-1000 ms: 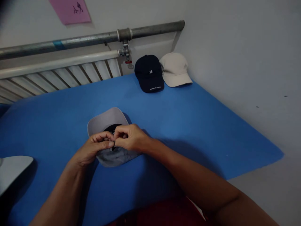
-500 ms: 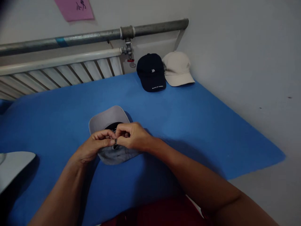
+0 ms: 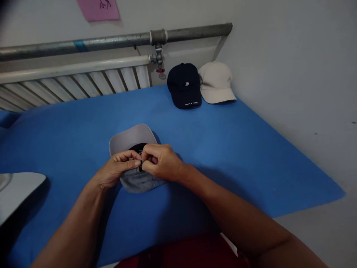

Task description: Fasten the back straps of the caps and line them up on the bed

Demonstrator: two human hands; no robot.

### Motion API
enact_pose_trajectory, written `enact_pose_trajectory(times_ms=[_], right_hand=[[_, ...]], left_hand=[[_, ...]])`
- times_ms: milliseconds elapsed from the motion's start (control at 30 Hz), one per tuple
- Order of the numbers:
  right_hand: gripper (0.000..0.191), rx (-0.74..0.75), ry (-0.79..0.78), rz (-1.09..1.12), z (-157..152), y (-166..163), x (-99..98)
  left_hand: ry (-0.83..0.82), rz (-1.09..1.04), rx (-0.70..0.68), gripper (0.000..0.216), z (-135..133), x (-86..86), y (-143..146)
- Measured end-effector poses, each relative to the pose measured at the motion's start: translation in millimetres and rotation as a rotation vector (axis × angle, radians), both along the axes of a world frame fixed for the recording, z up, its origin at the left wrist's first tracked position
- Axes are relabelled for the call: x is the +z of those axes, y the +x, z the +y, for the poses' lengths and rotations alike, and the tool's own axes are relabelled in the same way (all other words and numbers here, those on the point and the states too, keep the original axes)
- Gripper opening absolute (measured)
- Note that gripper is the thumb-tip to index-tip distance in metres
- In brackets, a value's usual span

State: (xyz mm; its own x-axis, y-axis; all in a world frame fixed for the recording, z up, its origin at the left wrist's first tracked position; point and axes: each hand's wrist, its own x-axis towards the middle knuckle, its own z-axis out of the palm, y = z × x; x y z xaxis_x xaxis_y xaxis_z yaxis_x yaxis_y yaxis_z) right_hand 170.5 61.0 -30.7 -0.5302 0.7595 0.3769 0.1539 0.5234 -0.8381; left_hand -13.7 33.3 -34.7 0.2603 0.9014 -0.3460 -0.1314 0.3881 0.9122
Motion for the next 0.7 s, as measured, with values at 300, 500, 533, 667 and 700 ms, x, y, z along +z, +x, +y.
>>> enact_pose_trajectory(times_ms=[300, 500, 533, 667, 700], right_hand=[[0.009, 0.011, -0.221, -0.042, -0.1, -0.8, 1.4], [0.003, 0.087, -0.446, -0.029, 6.3, 1.7, 2.1], [0.002, 0.107, -0.463, -0.010, 7.2, 2.1, 1.8], [0.010, 0.163, -0.466, 0.081, 8.8, 2.9, 1.5], [0.011, 0.161, -0.452, 0.094, 8.8, 3.1, 2.0]], left_hand=[[0.007, 0.044, 0.003, 0.020, 0.0, -1.0, -1.8], [-0.006, 0.043, -0.007, 0.017, 0.2, 1.2, -0.6], [-0.008, 0.042, -0.009, 0.016, 0.1, 1.6, -0.6], [0.000, 0.024, 0.005, 0.017, -0.5, 2.0, -2.0], [0.001, 0.011, 0.026, 0.017, -0.6, 1.9, -2.6]])
